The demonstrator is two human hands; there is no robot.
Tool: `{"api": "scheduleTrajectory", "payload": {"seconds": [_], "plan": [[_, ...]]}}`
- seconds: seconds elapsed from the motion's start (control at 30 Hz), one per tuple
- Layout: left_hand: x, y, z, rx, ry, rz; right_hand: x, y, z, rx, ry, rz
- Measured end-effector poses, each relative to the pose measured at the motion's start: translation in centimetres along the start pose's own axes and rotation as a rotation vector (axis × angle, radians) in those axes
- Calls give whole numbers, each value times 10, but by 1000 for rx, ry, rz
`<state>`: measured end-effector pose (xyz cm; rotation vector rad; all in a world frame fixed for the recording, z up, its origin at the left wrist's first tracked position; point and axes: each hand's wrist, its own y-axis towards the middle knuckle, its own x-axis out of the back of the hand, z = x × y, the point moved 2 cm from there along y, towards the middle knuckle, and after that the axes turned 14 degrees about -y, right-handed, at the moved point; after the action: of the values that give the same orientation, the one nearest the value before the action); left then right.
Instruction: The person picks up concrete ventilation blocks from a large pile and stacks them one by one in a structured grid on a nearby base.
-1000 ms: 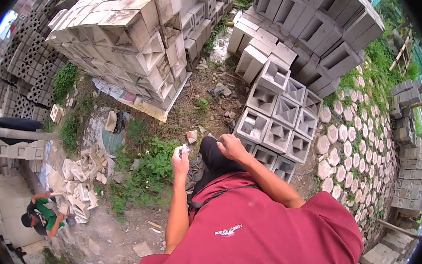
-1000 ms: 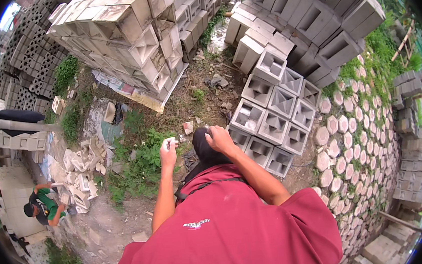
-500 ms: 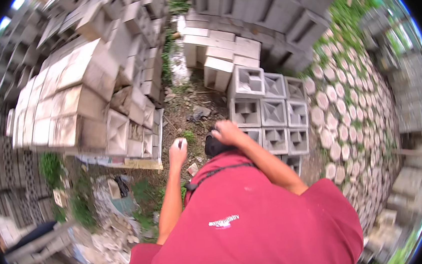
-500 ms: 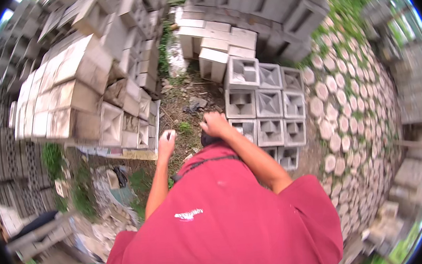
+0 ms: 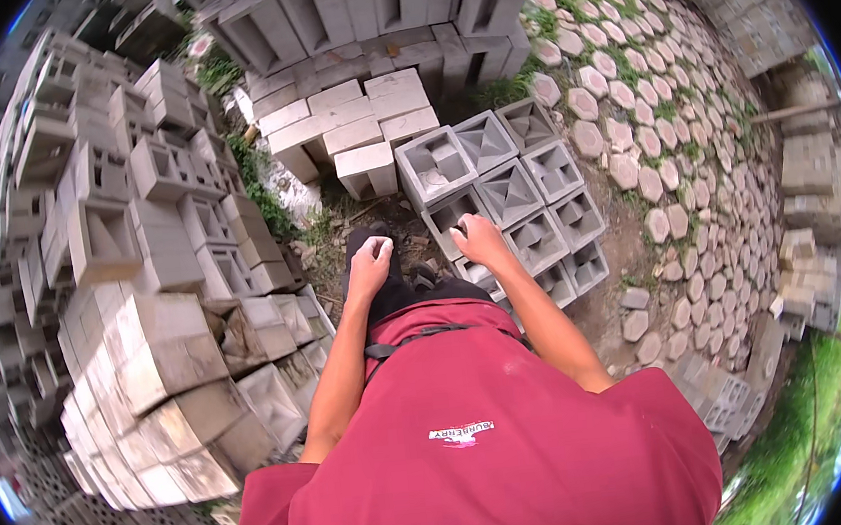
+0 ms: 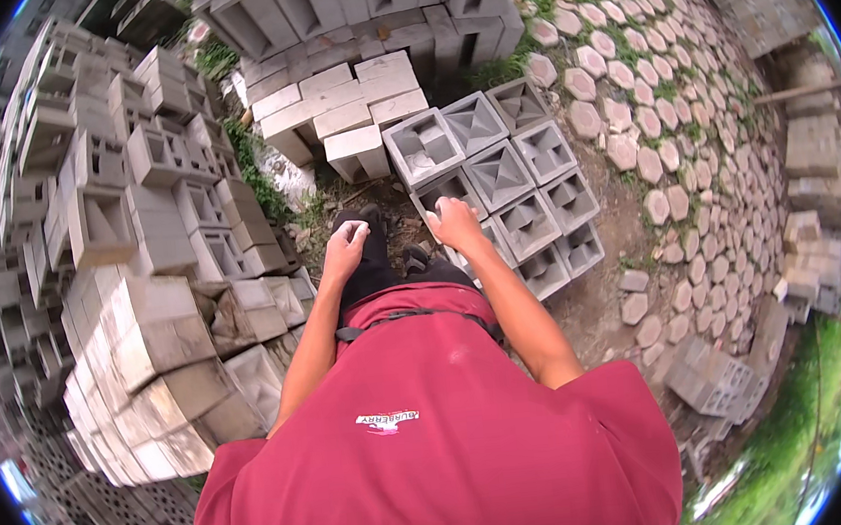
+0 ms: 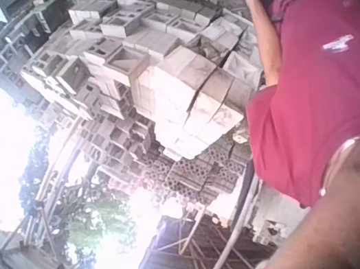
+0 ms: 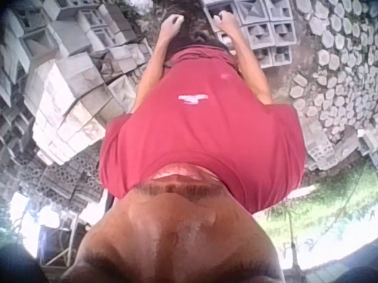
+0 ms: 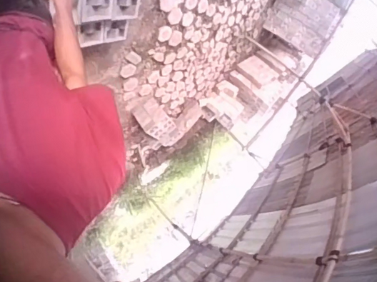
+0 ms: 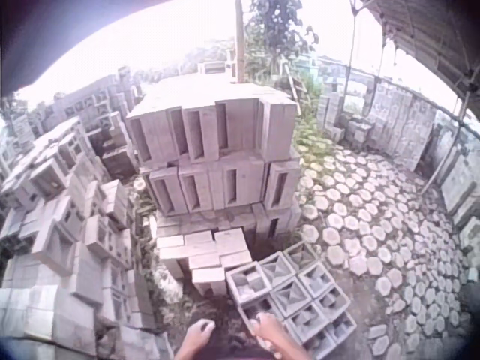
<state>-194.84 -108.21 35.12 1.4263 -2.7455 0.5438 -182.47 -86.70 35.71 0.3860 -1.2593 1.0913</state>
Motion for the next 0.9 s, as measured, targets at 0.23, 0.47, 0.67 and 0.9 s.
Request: {"api": "scheduleTrajectory", "payload": {"seconds": [0.23, 0.47, 0.67, 0.9], "plan": [[-8, 135, -19, 68, 63, 315, -13, 31, -19, -306, 177, -30], [-45, 280, -30, 52, 347, 597, -39, 80, -31, -782, 491, -177], [-78, 371, 35, -89, 634, 757, -111, 135, -44, -1080, 534, -249], [-157, 441, 128, 118, 440, 791, -225, 196, -96, -1452, 997, -398]]}}
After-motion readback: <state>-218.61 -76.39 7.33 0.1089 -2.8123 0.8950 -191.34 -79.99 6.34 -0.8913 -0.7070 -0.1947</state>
